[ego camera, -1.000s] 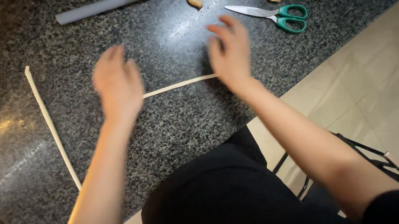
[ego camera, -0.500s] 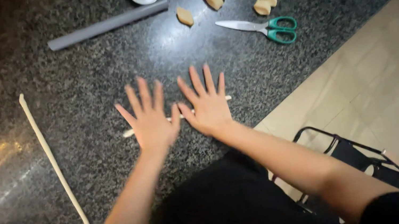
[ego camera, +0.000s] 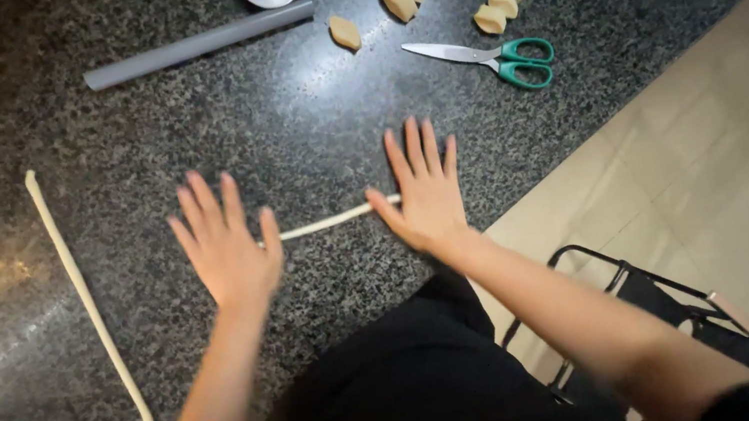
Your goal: Rolling out dough pieces into long thin strips on a counter.
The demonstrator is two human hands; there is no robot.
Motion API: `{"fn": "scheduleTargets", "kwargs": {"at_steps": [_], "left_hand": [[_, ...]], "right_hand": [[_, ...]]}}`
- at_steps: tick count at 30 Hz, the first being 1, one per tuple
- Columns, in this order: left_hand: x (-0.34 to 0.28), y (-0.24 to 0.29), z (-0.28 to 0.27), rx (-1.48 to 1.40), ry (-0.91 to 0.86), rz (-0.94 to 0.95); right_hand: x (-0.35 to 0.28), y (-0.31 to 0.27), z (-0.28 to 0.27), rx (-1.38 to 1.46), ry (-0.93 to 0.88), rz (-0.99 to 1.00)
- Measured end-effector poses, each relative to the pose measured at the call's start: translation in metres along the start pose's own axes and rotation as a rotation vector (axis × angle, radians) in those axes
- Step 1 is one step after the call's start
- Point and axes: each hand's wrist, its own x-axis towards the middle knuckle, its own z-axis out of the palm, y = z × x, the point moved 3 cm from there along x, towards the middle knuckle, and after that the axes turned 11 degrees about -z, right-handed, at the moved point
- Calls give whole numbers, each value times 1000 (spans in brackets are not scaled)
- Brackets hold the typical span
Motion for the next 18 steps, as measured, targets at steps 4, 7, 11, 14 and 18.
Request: {"fn": "scheduleTargets", "kwargs": {"at_steps": [4,7,11,14,18], "left_hand": [[54,-2,-19,-17,38,-56],[60,-12,-19,-120,91,-88],[16,-15,-21,-103,56,-32],[-19,-24,-14,-58,-3,-72],[0,-34,-22,-34,82,-247]], "right_hand": [[47,36,5,1,80,39],[55,57,7,-20,171,63],[6,46,3,-22,91,17],[-22,47,7,-23,-18,34],[-6,67,-1,-45,37,98]]}}
